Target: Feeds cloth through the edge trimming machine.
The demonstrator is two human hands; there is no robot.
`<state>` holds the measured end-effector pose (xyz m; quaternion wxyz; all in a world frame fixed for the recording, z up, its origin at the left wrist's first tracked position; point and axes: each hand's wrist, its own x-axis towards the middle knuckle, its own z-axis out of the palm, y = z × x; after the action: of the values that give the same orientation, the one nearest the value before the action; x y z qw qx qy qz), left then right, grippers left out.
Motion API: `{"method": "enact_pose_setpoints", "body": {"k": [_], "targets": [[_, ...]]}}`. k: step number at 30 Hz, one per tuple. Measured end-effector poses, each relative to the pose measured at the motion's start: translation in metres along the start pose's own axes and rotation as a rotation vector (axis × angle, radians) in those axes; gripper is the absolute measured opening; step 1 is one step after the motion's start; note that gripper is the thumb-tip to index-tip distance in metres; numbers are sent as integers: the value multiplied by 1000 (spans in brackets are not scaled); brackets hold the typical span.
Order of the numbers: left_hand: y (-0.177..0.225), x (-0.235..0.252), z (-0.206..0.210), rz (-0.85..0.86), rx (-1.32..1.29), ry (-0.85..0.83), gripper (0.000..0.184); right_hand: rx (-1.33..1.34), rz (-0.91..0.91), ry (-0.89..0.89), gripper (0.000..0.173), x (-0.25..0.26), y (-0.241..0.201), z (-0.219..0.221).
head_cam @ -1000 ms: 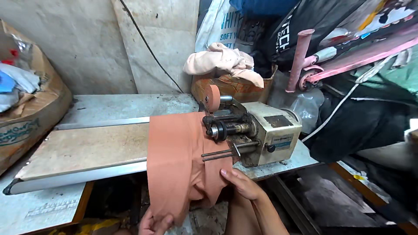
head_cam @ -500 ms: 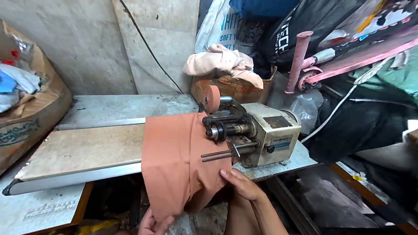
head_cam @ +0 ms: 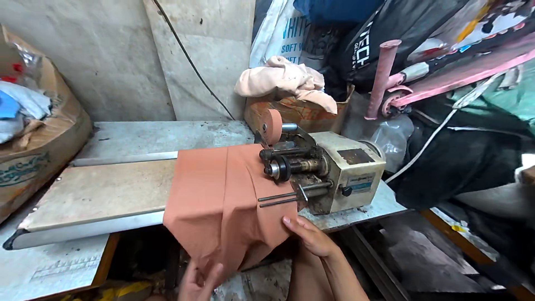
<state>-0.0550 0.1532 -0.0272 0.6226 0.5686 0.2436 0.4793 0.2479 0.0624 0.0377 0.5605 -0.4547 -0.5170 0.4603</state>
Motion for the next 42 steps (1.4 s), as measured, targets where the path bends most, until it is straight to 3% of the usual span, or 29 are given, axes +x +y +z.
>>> {"method": "enact_pose_setpoints", "body": {"k": [2,6,8,11,13,16,20,25,28,30,34,39,42], "targets": [[-1,-5,3,-26,-12,-32,29,-8,2,0,34,0,0,0],[-9,2,-6,87,-388,56,29,-17,-14,1,34,-2,1,-1],[-10,6,0,65,-245,108,33,-22,-7,0,34,-1,0,-1],[-3,0,14,-16,11,41,30,-31,-4,2,34,0,2,-2],[-3,-1,7,7,-151,34,24,-27,-16,1,35,1,4,-2],[-3,7,-3,69,-418,48,29,-34,-15,12,34,-1,3,-2],[-2,6,10,-1,-63,20,36,-25,-4,20,34,0,1,-1],[-1,8,-3,107,-363,21,26,-21,-15,16,34,-1,3,-2],[-3,10,3,64,-181,21,38,-18,-5,26,34,0,3,-1],[0,5,12,11,-75,8,37,-12,6,26,34,0,2,-1],[3,10,-3,117,-430,13,34,-4,-19,10,35,-1,5,-3],[2,14,7,66,-123,-8,43,8,-7,9,35,1,5,-3],[1,11,-2,100,-319,-23,36,10,-11,2,35,0,5,-2]]}}
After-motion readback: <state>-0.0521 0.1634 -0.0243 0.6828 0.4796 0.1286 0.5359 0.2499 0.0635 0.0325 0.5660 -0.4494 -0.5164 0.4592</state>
